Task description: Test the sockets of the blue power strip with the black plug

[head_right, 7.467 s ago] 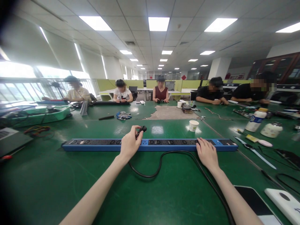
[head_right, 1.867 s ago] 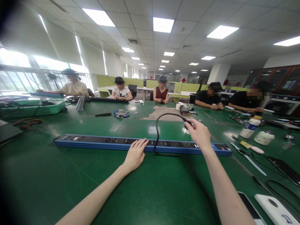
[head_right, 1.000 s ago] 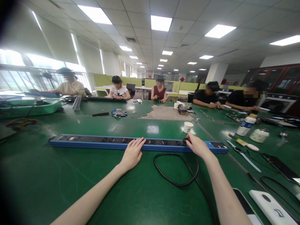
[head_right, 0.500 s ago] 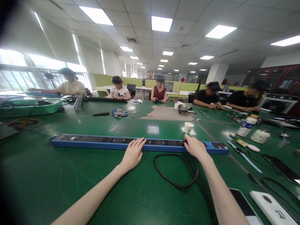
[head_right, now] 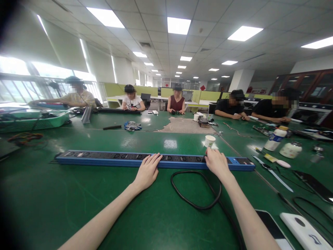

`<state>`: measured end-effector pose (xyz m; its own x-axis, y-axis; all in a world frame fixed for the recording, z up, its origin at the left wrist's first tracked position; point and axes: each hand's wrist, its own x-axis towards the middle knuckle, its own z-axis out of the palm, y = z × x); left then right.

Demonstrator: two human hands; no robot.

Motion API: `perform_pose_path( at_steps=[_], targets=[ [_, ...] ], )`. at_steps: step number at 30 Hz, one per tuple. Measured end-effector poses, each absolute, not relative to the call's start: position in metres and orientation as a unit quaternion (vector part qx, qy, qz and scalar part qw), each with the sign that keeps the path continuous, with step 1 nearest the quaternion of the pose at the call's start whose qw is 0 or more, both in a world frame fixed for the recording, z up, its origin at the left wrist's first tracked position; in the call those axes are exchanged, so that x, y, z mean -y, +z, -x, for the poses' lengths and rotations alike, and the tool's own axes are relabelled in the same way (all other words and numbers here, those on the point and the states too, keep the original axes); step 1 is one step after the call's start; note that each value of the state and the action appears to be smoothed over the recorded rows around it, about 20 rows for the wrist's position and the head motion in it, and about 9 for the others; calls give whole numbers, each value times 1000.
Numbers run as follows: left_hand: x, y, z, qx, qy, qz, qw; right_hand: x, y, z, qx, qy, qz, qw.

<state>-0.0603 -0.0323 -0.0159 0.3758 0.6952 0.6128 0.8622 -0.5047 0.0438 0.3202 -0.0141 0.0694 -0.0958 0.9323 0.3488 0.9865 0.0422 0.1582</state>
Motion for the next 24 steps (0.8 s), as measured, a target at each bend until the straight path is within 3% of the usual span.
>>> perform_pose_path(
  at_steps=[3, 8, 10, 18, 24],
  targets=[
    [32, -16, 60, 478, -292, 817, 141, 18, 81, -314, 701, -193, 679, 97],
    [31, -17, 59, 481, -292, 815, 138, 34, 130, -325, 640, -285, 656, 281],
    [31, -17, 59, 482, -291, 814, 140, 36, 141, -343, 637, -278, 646, 317],
    [29, -20, 59, 480, -291, 814, 148, 14, 86, -459, 586, -194, 737, 274],
    [29, -20, 59, 480, -292, 814, 146, 5, 49, -473, 617, -157, 731, 245]
  ],
)
